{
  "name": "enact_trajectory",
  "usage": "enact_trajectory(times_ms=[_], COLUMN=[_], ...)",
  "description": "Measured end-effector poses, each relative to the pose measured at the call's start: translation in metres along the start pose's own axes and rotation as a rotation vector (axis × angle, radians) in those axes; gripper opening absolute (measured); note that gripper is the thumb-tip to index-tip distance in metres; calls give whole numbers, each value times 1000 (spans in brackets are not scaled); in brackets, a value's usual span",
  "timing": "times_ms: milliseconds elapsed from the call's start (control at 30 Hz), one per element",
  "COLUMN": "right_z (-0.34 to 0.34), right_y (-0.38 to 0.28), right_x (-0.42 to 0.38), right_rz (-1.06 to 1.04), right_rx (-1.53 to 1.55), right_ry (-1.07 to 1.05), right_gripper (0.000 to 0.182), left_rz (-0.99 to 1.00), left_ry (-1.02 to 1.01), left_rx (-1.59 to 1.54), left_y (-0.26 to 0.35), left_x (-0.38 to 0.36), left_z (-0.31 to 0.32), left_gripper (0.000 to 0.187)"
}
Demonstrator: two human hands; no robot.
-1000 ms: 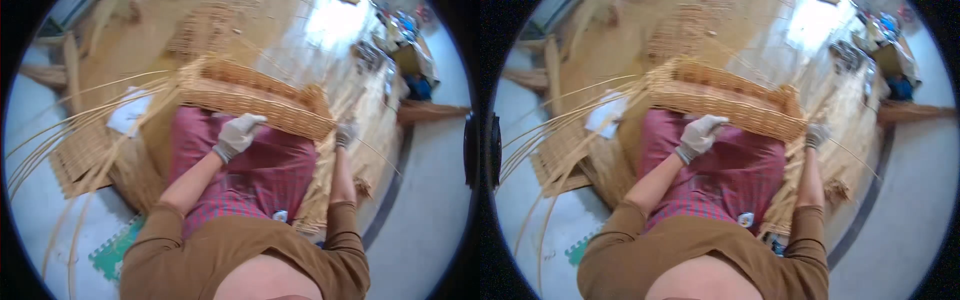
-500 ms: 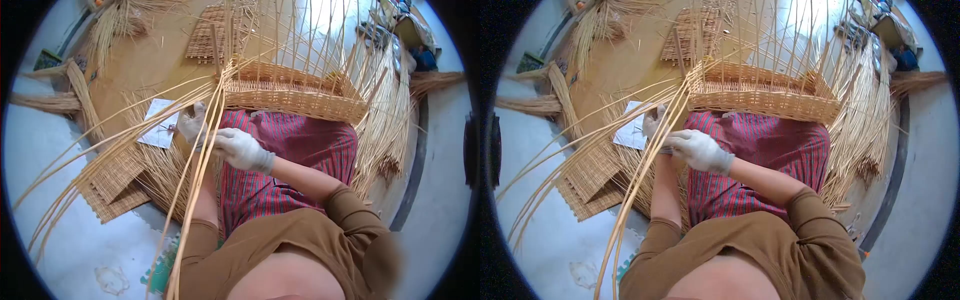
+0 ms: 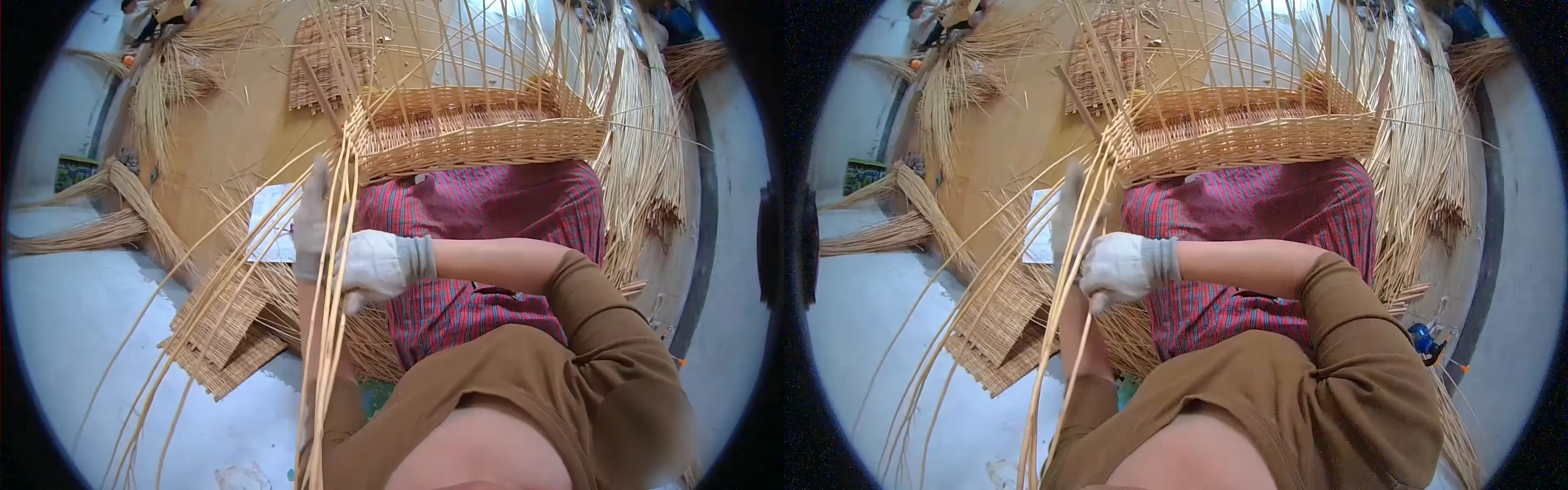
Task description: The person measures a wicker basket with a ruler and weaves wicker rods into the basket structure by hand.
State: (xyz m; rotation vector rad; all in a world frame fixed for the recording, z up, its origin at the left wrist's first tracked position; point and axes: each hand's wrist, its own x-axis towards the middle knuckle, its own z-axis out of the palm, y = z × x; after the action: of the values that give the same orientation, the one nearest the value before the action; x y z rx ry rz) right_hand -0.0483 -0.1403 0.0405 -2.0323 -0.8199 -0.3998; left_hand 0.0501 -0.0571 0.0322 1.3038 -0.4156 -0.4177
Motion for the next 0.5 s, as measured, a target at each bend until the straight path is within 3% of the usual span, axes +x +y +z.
enact_trajectory(times_ms=[67, 100, 133, 200, 267, 300, 333, 367, 400, 433, 467, 500], right_z=[2, 7, 7, 3, -14, -30, -38, -60, -66, -90, -115, -123], right_y=[-8, -12, -15, -19, -30, -29, -26, -17, 33, 55, 77, 120], right_x=[10, 17, 16, 7, -16, -25, -42, -57, -97, -106, -115, -134], right_rz=[109, 122, 126, 278, 388, 441, 481, 604, 537, 669, 683, 629], right_rx=[-70, -48, -54, -65, -19, -17, -11, 63, -149, 428, 983, 995], right_ry=[-83, 89, 92, -11, 99, 144, 392, 416, 341, 606, 1008, 1073], right_gripper=[27, 26, 26, 21, 19, 18, 14, 8, 10, 25, 41, 46], left_rz=[-32, 62, 154, 285, 397, 385, 370, 344, 321, 347, 348, 346], left_ry=[-144, -274, -403, -136, -267, -206, -191, -237, -283, -288, -270, -218], left_rx=[36, 98, 155, 255, 83, 136, 141, 83, 29, 0, 3, 47], left_y=[-3, -24, -48, -65, -63, -60, -58, -56, -55, -61, -63, -66], left_x=[30, 48, 65, 86, 87, 87, 86, 87, 88, 89, 87, 82], left_z=[5, -2, -4, 5, -11, -15, -21, -24, -29, -33, -34, -32], left_gripper=[50, 50, 50, 44, 43, 41, 41, 40, 39, 35, 35, 33])
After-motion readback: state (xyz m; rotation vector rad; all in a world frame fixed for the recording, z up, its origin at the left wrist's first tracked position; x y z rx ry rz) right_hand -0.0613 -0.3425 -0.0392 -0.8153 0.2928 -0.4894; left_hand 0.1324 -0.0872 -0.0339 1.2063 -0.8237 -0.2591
